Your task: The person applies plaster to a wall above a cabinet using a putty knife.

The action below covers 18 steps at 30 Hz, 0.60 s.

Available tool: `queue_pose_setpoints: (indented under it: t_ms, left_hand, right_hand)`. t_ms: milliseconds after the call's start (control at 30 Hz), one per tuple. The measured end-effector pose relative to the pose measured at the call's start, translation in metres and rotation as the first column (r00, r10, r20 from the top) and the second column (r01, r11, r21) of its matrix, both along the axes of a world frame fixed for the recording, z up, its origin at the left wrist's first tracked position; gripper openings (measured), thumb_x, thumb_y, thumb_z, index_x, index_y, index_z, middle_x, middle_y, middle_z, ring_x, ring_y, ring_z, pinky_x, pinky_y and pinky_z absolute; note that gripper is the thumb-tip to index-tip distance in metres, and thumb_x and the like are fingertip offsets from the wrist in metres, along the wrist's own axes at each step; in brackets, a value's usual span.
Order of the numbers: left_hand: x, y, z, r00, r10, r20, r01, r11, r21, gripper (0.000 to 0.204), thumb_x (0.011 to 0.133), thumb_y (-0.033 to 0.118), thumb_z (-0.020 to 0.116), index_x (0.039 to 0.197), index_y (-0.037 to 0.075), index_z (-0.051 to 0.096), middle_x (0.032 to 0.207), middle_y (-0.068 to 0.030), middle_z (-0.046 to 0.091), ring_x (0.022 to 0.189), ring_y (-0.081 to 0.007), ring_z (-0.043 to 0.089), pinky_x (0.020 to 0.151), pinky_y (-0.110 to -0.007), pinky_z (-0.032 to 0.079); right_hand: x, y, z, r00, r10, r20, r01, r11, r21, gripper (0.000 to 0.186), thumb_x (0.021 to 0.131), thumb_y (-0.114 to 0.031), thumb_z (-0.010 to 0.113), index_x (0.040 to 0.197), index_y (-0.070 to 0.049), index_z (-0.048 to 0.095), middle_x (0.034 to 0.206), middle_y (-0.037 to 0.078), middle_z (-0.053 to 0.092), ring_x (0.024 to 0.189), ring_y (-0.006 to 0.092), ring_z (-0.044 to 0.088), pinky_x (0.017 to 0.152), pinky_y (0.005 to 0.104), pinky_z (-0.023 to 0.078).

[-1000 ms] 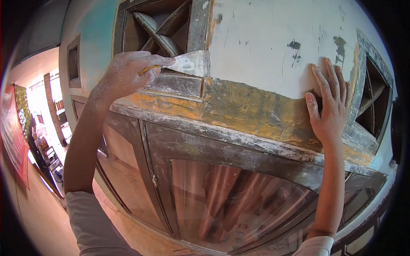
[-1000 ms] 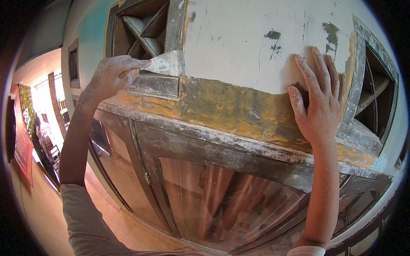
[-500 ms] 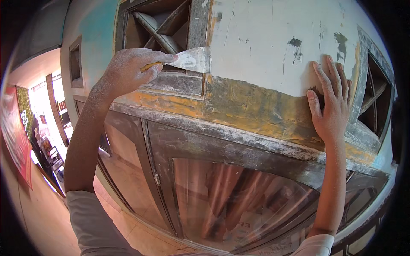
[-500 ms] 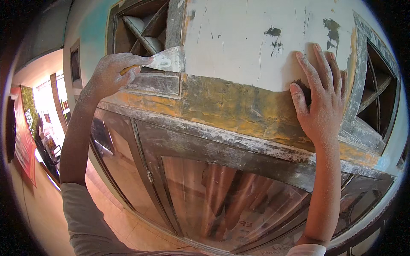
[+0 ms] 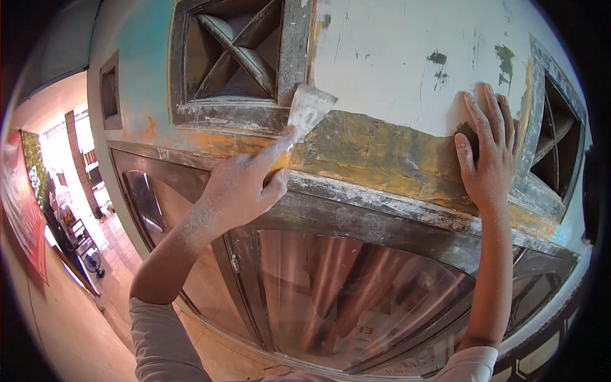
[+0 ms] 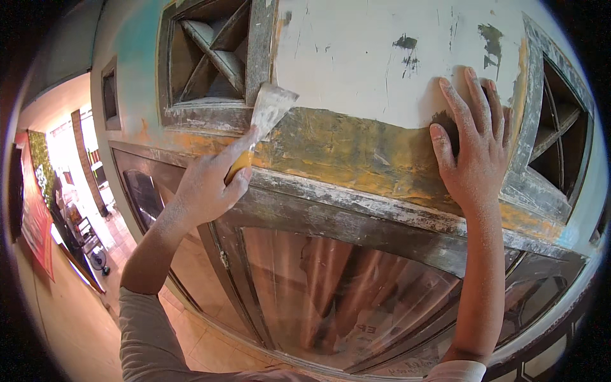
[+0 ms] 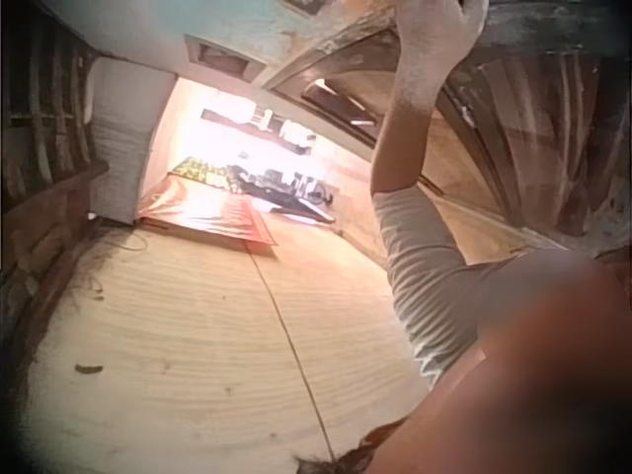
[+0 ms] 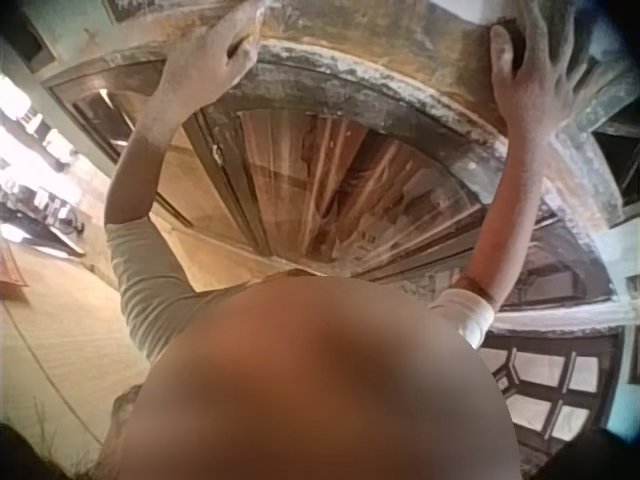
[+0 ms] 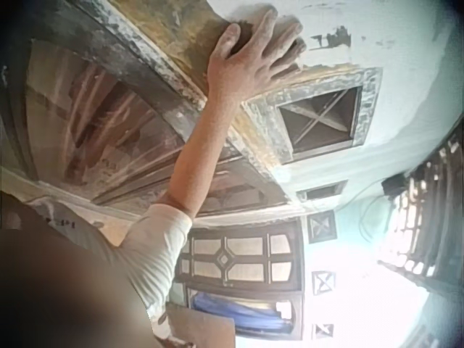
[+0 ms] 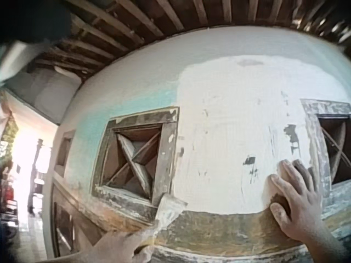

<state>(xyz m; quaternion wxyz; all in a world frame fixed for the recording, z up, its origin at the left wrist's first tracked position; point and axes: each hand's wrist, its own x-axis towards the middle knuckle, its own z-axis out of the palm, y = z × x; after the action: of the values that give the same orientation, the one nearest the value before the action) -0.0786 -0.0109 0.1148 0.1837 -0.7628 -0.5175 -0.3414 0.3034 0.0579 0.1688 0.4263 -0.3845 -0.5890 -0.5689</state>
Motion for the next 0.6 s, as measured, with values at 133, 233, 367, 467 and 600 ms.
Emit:
queue_pose_setpoints:
  t_ms: [133,233,367,467,600]
  left_hand:
    - [0.009,0.003,0.015,0.987,-0.105,0.120,0.091,0.989,0.114,0.067,0.095,0.018,0.061,0.158,0.016,0.038,0.076,-0.0202,0.064,0.068,-0.0328,0.066,0.069,-0.044,0.053]
    - [0.030,0.000,-0.001,0.991,0.041,0.129,-0.041,0.999,0.000,0.070,0.093,0.022,0.063,0.158,0.017,0.037,0.074,-0.0202,0.065,0.070,-0.0341,0.068,0.069,-0.046,0.054]
    - [0.032,-0.008,0.006,0.985,0.171,0.018,-0.172,0.982,0.079,0.071,0.091,0.022,0.065,0.157,0.018,0.039,0.076,-0.0193,0.068,0.072,-0.0373,0.069,0.071,-0.047,0.055]
    - [0.022,-0.004,0.018,0.992,0.124,-0.020,-0.117,0.969,0.216,0.072,0.091,0.030,0.064,0.156,0.018,0.037,0.072,-0.0186,0.068,0.071,-0.0411,0.070,0.074,-0.053,0.056]
    - [0.034,-0.005,0.006,0.987,0.154,0.037,-0.158,0.969,0.189,0.069,0.092,0.030,0.062,0.156,0.018,0.039,0.076,-0.0198,0.070,0.074,-0.0416,0.070,0.075,-0.054,0.055]
  right_hand:
    - [0.000,0.001,-0.004,1.000,0.008,-0.006,-0.008,1.000,0.002,0.052,0.099,-0.042,0.060,0.149,-0.035,0.051,0.162,-0.002,0.038,0.153,0.0285,0.028,0.126,0.0538,0.019]
    - [0.003,-0.002,-0.007,0.999,-0.053,0.008,0.053,0.999,0.012,0.053,0.103,-0.051,0.048,0.151,-0.029,0.050,0.163,0.001,0.038,0.153,0.0303,0.028,0.127,0.0513,0.016]
    - [0.001,0.000,-0.011,1.000,-0.024,0.010,0.024,1.000,-0.006,0.052,0.103,-0.048,0.051,0.151,-0.029,0.050,0.163,0.001,0.038,0.153,0.0302,0.027,0.127,0.0512,0.016]
    - [0.002,-0.001,-0.012,1.000,0.020,-0.017,-0.020,1.000,-0.023,0.054,0.098,-0.041,0.061,0.150,-0.035,0.050,0.163,-0.002,0.038,0.152,0.0295,0.029,0.125,0.0546,0.019]
    - [0.003,-0.004,-0.013,0.999,0.025,-0.022,-0.026,0.999,-0.029,0.056,0.095,-0.037,0.065,0.149,-0.034,0.051,0.163,-0.001,0.038,0.152,0.0302,0.029,0.125,0.0550,0.020]
